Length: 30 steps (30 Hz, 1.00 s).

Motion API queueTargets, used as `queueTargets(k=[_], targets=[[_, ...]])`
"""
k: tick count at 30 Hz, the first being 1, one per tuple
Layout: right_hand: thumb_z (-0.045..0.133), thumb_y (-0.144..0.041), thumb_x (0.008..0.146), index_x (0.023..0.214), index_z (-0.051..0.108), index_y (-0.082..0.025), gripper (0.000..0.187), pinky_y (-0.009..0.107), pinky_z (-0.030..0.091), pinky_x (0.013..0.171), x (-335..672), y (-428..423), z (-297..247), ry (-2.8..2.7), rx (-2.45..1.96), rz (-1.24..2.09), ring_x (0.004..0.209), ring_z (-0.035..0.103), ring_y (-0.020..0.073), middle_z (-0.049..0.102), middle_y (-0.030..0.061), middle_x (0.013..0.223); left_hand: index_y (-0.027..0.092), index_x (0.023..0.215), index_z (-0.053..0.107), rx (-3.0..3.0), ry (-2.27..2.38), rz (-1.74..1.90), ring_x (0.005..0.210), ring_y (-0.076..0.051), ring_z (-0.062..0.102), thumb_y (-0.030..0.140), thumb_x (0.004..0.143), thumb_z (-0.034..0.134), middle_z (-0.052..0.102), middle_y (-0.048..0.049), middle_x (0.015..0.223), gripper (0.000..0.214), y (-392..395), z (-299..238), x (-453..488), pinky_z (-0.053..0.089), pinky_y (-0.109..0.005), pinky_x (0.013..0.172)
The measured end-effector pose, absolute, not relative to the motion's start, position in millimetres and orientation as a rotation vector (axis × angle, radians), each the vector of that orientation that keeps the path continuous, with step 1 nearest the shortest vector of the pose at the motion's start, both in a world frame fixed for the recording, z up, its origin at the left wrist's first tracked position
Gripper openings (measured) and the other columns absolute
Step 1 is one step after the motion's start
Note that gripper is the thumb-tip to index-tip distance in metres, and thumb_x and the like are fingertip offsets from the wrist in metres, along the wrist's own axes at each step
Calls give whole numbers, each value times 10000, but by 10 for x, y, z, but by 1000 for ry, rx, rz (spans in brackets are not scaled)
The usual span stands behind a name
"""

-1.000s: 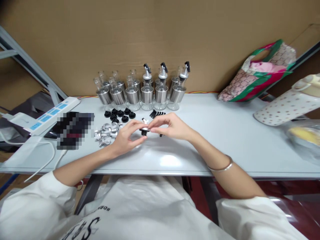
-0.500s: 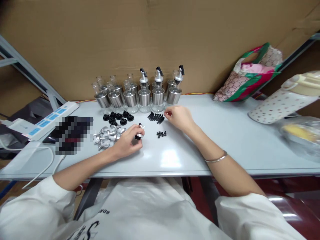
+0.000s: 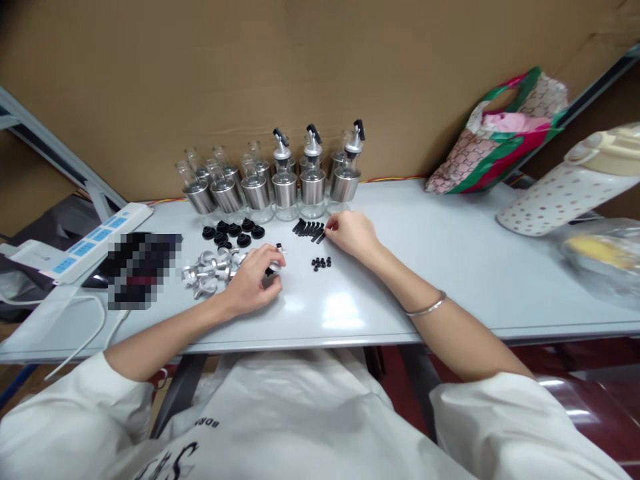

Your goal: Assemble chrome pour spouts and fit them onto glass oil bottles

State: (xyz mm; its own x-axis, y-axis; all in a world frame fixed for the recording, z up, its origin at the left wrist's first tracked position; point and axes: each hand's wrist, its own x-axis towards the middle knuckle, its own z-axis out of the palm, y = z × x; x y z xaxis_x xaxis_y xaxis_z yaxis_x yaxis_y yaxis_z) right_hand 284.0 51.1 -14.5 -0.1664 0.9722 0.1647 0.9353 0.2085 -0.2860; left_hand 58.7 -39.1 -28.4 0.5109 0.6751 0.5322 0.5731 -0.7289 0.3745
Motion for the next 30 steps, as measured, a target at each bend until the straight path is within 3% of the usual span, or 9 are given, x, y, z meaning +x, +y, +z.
queueTargets(k=[6, 11, 14, 19, 30], targets=[[601, -193, 660, 644, 620, -162, 40, 273, 419, 586, 2911, 499, -24, -2006, -1680, 425, 639, 608, 174, 677, 43, 674, 188, 924, 473, 2529, 1135, 1003, 861, -176, 533, 211, 835, 504, 553, -47, 934, 98, -381, -284, 588, 394, -312, 797], [650, -149, 619, 571, 474, -173, 184, 232, 468, 537, 2802, 363, 55, -1767, -1269, 1070, 557, 595, 115, 666, 27, 630, 192, 901, 423, 2445, 1125, 1018, 774, -155, 518, 131, 798, 446, 537, -32, 880, 123, -381, -282, 581, 407, -304, 751], [732, -231, 614, 607, 521, -163, 222, 214, 463, 485, 2695, 255, 70, -1789, -1088, 1237, 476, 555, 86, 623, -5, 536, 203, 936, 382, 2309, 1144, 990, 718, -132, 517, 132, 756, 462, 520, -6, 854, 209, -393, -286, 578, 418, -270, 680], [797, -363, 588, 654, 573, -155, 313, 218, 480, 472, 2576, 117, 74, -1778, -961, 1411, 451, 554, 80, 619, -25, 528, 206, 1003, 354, 2202, 1118, 1013, 696, -104, 521, 222, 820, 480, 514, -12, 895, 223, -392, -322, 588, 416, -225, 612], [779, -277, 613, 746, 661, -139, 225, 255, 533, 598, 2527, 8, 95, -1721, -945, 1636, 549, 638, 108, 691, 0, 602, 206, 1037, 353, 2204, 1076, 1003, 637, -89, 497, 230, 812, 501, 511, 12, 829, 270, -383, -335, 592, 391, -202, 564]])
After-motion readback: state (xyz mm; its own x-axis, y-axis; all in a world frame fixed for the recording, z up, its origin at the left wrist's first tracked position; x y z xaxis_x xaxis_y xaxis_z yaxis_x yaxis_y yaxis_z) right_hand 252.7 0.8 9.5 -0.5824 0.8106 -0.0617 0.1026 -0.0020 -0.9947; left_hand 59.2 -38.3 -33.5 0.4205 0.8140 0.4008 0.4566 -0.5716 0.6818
